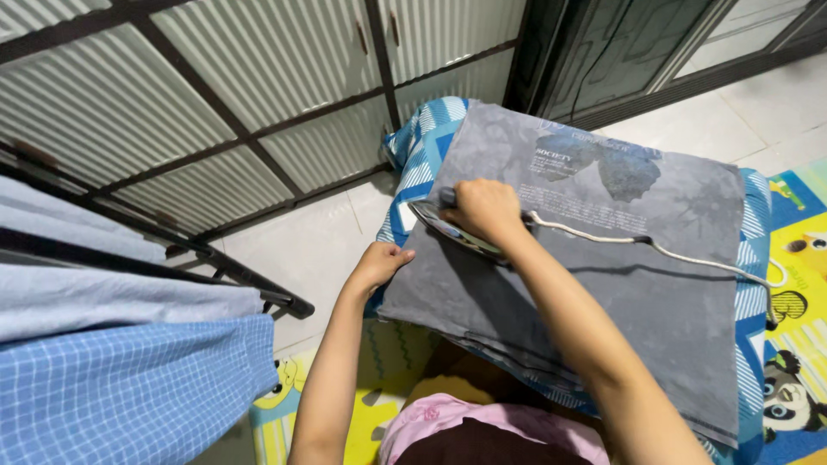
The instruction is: The person irons a gray t-shirt on a small ironing board. They smooth the fabric with one hand while moving the iron with the other, then flip the shirt to iron the other side and fold it.
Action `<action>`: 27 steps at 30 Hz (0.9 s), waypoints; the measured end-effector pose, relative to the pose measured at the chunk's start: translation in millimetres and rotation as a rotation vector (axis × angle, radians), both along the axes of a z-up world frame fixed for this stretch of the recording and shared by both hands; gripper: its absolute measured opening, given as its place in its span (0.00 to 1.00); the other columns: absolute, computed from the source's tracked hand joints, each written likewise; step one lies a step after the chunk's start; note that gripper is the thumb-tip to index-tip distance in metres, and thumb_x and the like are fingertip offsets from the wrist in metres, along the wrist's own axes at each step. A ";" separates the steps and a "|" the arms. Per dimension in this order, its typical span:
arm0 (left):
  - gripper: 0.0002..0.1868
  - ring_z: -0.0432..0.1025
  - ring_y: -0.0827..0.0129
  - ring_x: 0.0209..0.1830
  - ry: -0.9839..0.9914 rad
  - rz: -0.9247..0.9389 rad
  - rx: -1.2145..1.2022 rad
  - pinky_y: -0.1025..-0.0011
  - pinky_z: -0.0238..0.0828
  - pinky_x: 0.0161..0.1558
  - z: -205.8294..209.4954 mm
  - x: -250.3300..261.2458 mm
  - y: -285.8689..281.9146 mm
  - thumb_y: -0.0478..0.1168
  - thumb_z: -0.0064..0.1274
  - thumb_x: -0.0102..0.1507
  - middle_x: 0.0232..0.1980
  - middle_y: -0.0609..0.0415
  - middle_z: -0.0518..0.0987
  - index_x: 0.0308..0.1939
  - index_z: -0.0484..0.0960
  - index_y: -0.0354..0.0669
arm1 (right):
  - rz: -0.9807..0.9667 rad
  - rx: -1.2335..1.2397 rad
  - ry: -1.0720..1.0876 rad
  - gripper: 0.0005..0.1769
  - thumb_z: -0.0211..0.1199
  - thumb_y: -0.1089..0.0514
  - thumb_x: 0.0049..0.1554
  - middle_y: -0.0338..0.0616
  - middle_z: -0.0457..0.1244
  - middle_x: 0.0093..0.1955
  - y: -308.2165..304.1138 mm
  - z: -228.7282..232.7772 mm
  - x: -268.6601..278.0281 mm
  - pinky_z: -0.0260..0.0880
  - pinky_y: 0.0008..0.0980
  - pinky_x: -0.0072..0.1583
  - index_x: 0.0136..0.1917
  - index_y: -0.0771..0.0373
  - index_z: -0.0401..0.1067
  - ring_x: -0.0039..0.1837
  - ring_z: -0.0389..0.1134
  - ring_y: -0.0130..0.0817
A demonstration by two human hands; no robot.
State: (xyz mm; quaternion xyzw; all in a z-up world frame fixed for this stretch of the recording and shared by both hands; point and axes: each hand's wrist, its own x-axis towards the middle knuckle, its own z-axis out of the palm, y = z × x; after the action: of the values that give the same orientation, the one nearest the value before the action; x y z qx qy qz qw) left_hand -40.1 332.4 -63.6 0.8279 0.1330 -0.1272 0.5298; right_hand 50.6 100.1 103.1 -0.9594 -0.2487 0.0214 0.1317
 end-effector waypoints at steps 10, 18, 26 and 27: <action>0.17 0.53 0.80 0.17 0.149 -0.037 -0.272 0.73 0.47 0.19 -0.4 -51.5 16.9 0.46 0.65 0.62 0.20 0.66 0.65 0.28 0.77 0.40 | 0.050 -0.127 0.058 0.26 0.70 0.34 0.50 0.54 0.70 0.37 -35.3 13.5 -72.2 0.72 0.52 0.45 0.42 0.60 0.76 0.43 0.73 0.55; 0.18 0.54 0.81 0.21 -0.001 -0.008 -0.128 0.72 0.51 0.22 -19.7 -52.0 12.7 0.46 0.65 0.62 0.21 0.66 0.64 0.28 0.78 0.36 | 0.073 0.010 0.022 0.24 0.71 0.37 0.47 0.52 0.70 0.38 29.5 5.9 -59.7 0.72 0.52 0.44 0.43 0.59 0.76 0.42 0.73 0.55; 0.17 0.61 0.77 0.22 0.006 0.006 0.006 0.70 0.59 0.25 -2.5 -57.6 6.6 0.47 0.66 0.59 0.22 0.61 0.70 0.31 0.80 0.35 | 0.054 -0.113 0.082 0.26 0.70 0.34 0.49 0.54 0.69 0.37 -32.8 9.8 -91.7 0.72 0.53 0.44 0.41 0.60 0.75 0.43 0.72 0.56; 0.18 0.63 0.75 0.23 -0.004 -0.005 0.053 0.69 0.61 0.27 2.4 -57.2 5.5 0.48 0.66 0.58 0.23 0.58 0.72 0.31 0.81 0.36 | 0.046 -0.132 0.086 0.26 0.70 0.34 0.49 0.54 0.69 0.36 -38.5 10.4 -96.3 0.72 0.53 0.44 0.41 0.60 0.75 0.42 0.73 0.56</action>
State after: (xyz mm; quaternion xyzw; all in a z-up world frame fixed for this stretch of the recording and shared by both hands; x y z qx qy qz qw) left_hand -97.3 337.9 -61.2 0.8422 0.1330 -0.1233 0.5078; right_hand -45.7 61.6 113.5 -0.9581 -0.2629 0.0821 0.0784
